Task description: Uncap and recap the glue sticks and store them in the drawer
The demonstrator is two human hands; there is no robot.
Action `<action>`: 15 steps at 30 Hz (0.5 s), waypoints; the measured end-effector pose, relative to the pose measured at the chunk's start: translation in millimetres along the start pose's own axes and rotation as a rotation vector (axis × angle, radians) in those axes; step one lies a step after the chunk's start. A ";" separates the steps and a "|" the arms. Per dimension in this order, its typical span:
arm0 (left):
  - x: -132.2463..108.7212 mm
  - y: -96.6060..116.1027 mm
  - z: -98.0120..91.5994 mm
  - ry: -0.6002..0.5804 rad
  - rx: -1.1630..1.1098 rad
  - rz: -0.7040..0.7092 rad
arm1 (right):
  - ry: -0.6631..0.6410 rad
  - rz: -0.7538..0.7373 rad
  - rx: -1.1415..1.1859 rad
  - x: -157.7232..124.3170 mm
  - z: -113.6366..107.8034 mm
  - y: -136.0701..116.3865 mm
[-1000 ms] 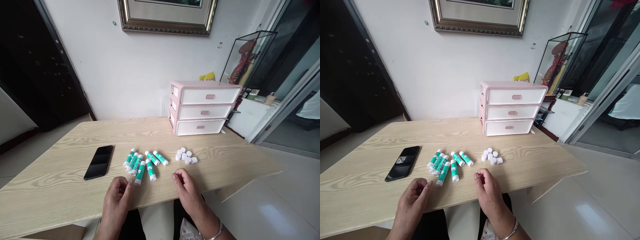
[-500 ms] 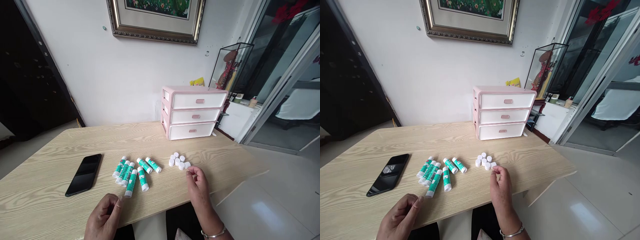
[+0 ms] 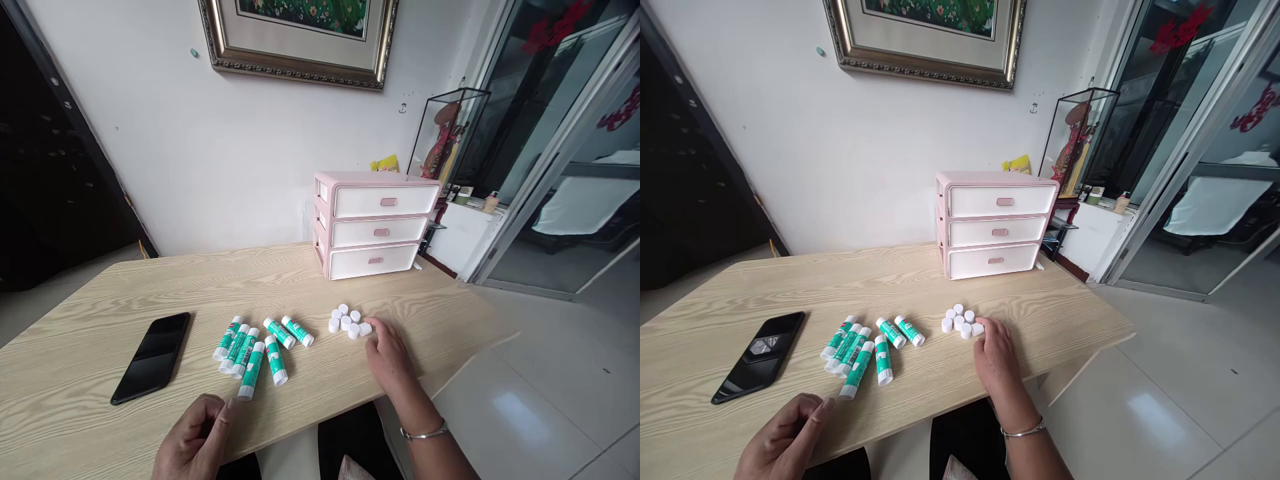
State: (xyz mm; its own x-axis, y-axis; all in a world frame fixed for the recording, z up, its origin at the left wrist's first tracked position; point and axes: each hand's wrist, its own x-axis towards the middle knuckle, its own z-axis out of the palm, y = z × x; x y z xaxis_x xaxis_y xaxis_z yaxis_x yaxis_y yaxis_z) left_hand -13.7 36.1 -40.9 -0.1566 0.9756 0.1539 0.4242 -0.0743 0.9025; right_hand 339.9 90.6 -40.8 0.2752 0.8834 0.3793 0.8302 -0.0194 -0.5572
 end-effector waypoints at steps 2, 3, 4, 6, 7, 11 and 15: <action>1.9 -7.6 1.2 -0.009 -0.013 -0.005 | -0.025 -0.032 -0.038 2.0 1.4 2.6; 2.8 -11.1 1.8 -0.014 -0.021 -0.006 | -0.027 -0.045 -0.056 2.6 2.2 3.7; 3.5 -13.9 2.4 -0.016 -0.031 -0.005 | -0.023 -0.054 -0.074 3.0 3.1 4.6; 4.1 -16.7 3.3 -0.016 -0.044 -0.001 | -0.007 -0.062 -0.107 2.9 4.9 5.3; 3.9 -16.5 3.6 -0.012 -0.046 -0.001 | 0.000 -0.068 -0.121 2.5 5.7 5.3; 1.6 -8.8 4.5 0.007 -0.039 -0.007 | 0.018 -0.103 -0.156 1.0 8.4 5.9; 0.3 -0.7 5.3 0.015 -0.029 -0.008 | 0.036 -0.122 -0.164 0.2 11.5 11.5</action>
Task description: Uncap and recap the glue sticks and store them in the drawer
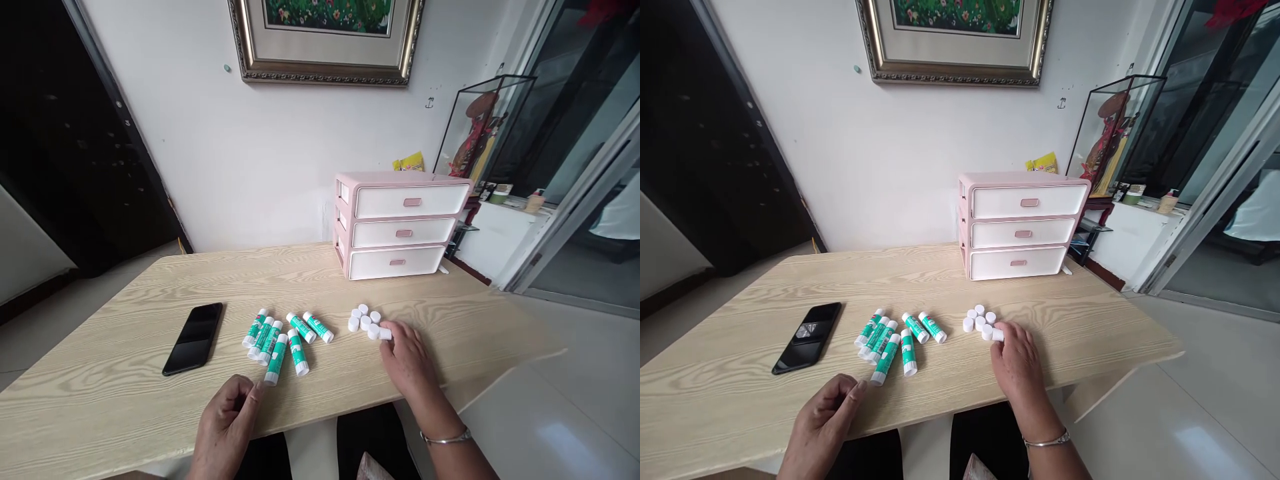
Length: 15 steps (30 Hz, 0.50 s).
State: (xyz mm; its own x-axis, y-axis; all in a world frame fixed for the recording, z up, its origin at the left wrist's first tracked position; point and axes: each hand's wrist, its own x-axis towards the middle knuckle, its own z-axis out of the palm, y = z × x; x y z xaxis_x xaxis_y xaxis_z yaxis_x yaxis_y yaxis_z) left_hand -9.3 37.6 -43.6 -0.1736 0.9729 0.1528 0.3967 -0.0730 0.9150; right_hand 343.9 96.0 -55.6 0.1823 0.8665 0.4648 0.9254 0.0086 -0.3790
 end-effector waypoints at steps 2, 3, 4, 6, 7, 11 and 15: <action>0.4 1.6 0.6 0.002 0.002 -0.003 | 0.006 -0.002 0.001 -0.4 1.7 3.0; 0.7 1.8 1.0 0.004 -0.001 -0.001 | 0.007 -0.001 0.002 -0.5 2.1 4.0; 1.0 1.7 1.2 0.008 -0.003 0.002 | 0.007 0.001 0.003 -0.5 2.1 4.6; 1.3 0.8 1.6 0.012 -0.013 0.012 | 0.001 0.010 0.001 -0.3 0.8 4.4; 1.3 0.3 1.7 0.015 -0.019 0.016 | -0.004 0.016 0.000 -0.1 -0.3 3.6; 0.3 0.2 1.6 0.014 -0.035 0.024 | -0.028 0.058 0.005 0.2 -5.9 -1.7; -0.5 3.4 2.1 0.016 -0.042 0.002 | -0.047 0.071 0.009 1.0 -8.5 -4.3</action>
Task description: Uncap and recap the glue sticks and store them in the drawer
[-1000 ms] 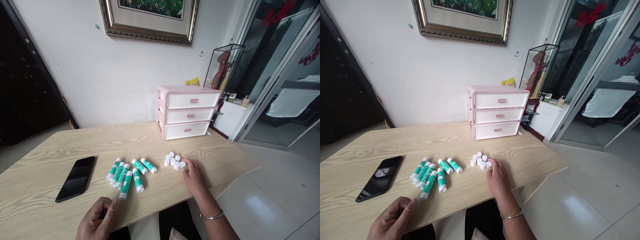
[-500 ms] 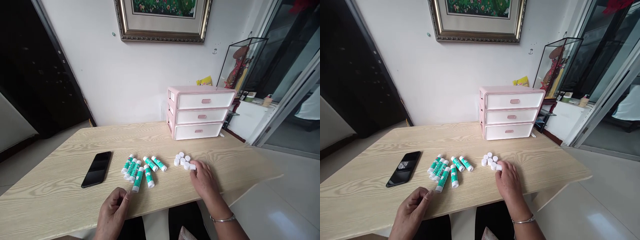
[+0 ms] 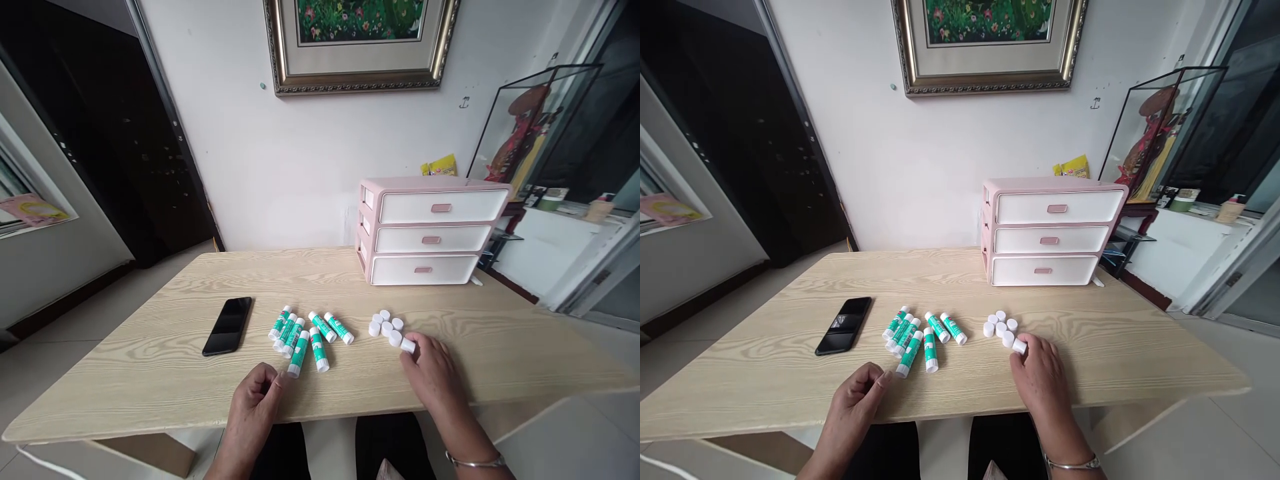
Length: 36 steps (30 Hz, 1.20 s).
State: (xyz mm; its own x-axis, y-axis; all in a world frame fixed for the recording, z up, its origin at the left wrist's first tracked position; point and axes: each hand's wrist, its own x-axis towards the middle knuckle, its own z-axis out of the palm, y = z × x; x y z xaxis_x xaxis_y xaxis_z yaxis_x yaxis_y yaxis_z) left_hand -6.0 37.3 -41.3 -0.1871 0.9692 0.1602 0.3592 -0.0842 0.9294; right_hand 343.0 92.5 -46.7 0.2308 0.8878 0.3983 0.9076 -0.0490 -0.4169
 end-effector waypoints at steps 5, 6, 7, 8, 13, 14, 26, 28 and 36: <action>-1.3 3.6 0.4 0.018 -0.009 0.030 | -0.009 -0.004 0.003 2.0 1.4 2.9; -1.5 4.3 0.3 0.022 -0.011 0.041 | -0.012 -0.002 0.002 2.4 1.6 3.2; -1.7 5.3 0.1 0.025 -0.013 0.051 | -0.016 -0.001 -0.001 2.7 1.8 3.2; -1.9 6.4 0.0 0.025 -0.015 0.058 | -0.019 0.000 -0.005 2.9 1.6 3.0; -5.6 13.7 -1.6 0.035 0.005 0.072 | -0.027 -0.003 -0.010 3.5 -2.0 -0.9; -6.9 14.3 -2.1 0.036 0.011 0.074 | -0.031 -0.003 -0.008 3.6 -3.0 -1.6; -17.0 12.5 -3.2 0.076 0.020 0.054 | -0.047 0.010 0.033 2.9 -6.3 -4.7; -19.1 11.7 -1.7 0.086 0.065 0.083 | -0.054 0.010 0.039 2.5 -7.7 -5.3; -9.5 18.6 4.8 0.048 0.496 0.481 | -0.013 -0.023 0.046 0.8 -9.3 -8.6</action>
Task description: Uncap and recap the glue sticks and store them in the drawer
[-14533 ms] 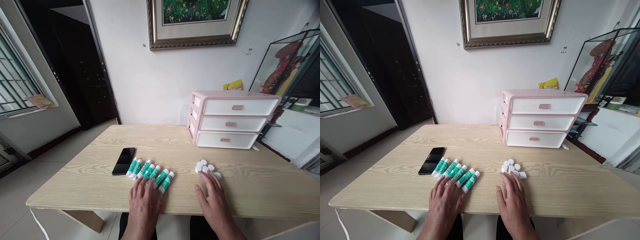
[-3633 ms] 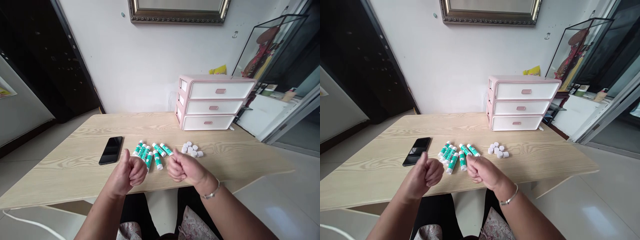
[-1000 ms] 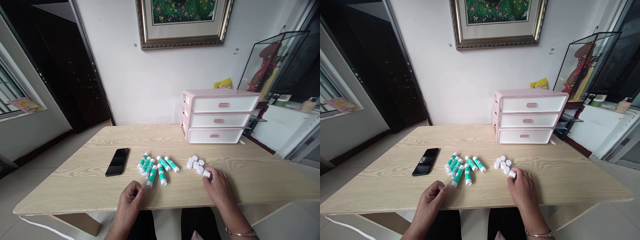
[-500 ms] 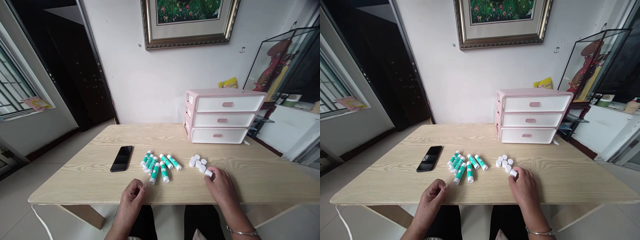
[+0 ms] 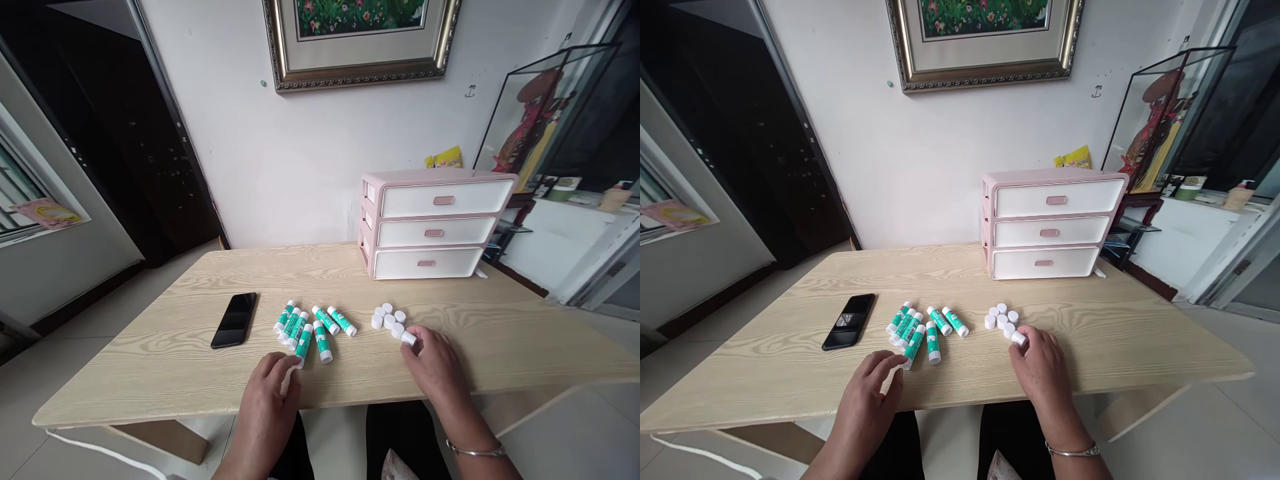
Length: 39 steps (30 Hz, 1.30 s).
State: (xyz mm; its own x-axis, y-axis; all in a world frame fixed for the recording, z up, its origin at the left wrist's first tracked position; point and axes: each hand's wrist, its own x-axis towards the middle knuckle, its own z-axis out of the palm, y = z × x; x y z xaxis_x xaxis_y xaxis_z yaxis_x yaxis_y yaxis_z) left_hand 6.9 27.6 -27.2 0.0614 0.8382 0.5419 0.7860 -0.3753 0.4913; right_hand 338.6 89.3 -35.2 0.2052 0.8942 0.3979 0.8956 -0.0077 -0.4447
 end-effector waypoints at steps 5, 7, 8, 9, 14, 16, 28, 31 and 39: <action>25.9 6.0 8.1 -0.048 0.320 0.189 | 0.034 -0.021 0.014 -2.3 -1.8 -4.9; 34.4 5.9 14.6 -0.066 0.398 0.227 | 0.044 -0.018 0.028 -3.4 -1.5 -5.3; 38.1 5.4 18.2 -0.073 0.423 0.249 | 0.047 -0.017 0.036 -4.0 -1.0 -5.0; 41.4 4.8 21.9 -0.079 0.441 0.272 | 0.050 -0.018 0.042 -4.5 -0.4 -4.5; 54.1 4.0 35.8 -0.157 0.494 0.323 | 0.065 -0.032 0.055 -5.9 1.9 -1.7; 57.3 4.9 38.3 -0.169 0.490 0.342 | 0.066 -0.044 0.062 -6.1 2.0 -1.6; 66.6 6.1 37.2 -0.237 0.440 0.482 | 0.066 -0.032 0.124 -7.6 -2.7 -8.6; 68.0 3.8 37.2 -0.256 0.441 0.519 | 0.063 -0.018 0.134 -7.9 -2.6 -9.8; 68.2 14.4 30.4 -0.357 0.475 0.567 | 0.049 -0.005 0.146 -8.2 0.9 -5.0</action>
State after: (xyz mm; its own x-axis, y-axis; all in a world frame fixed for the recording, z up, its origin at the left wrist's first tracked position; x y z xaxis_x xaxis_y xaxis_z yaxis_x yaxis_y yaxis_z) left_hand 41.1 91.4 -3.9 0.6567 0.6770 0.3324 0.7484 -0.6392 -0.1770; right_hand 332.1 82.4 -36.9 0.2230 0.8713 0.4372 0.8304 0.0652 -0.5534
